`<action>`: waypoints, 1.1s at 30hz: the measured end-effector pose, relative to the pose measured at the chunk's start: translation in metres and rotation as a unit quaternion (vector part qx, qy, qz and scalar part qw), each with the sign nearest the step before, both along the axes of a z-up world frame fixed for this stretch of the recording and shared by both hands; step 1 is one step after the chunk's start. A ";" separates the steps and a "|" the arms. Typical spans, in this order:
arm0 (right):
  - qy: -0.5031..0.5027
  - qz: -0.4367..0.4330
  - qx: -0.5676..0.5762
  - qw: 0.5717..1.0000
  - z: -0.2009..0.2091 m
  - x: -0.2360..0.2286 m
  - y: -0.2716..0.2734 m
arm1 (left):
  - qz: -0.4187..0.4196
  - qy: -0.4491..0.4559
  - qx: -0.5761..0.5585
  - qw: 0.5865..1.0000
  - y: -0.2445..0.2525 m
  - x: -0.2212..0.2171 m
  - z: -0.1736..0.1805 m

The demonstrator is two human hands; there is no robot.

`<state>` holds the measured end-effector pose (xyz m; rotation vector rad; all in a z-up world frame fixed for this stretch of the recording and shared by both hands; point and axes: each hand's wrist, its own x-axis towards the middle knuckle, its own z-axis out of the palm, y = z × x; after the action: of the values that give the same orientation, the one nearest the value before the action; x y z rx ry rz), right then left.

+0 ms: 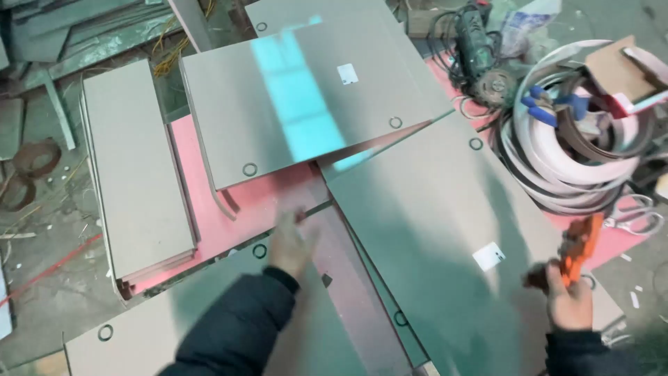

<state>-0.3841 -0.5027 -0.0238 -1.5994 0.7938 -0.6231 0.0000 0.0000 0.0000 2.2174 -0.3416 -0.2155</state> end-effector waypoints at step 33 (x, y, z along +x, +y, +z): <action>0.086 -0.549 0.348 0.755 -0.074 -0.148 0.060 | -0.072 0.117 0.248 0.959 -0.101 0.054 -0.005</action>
<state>-0.5323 -0.4432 -0.0980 -0.3622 1.8731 -0.8339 0.0542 -0.1009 -0.0047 2.6218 -0.3439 -0.7034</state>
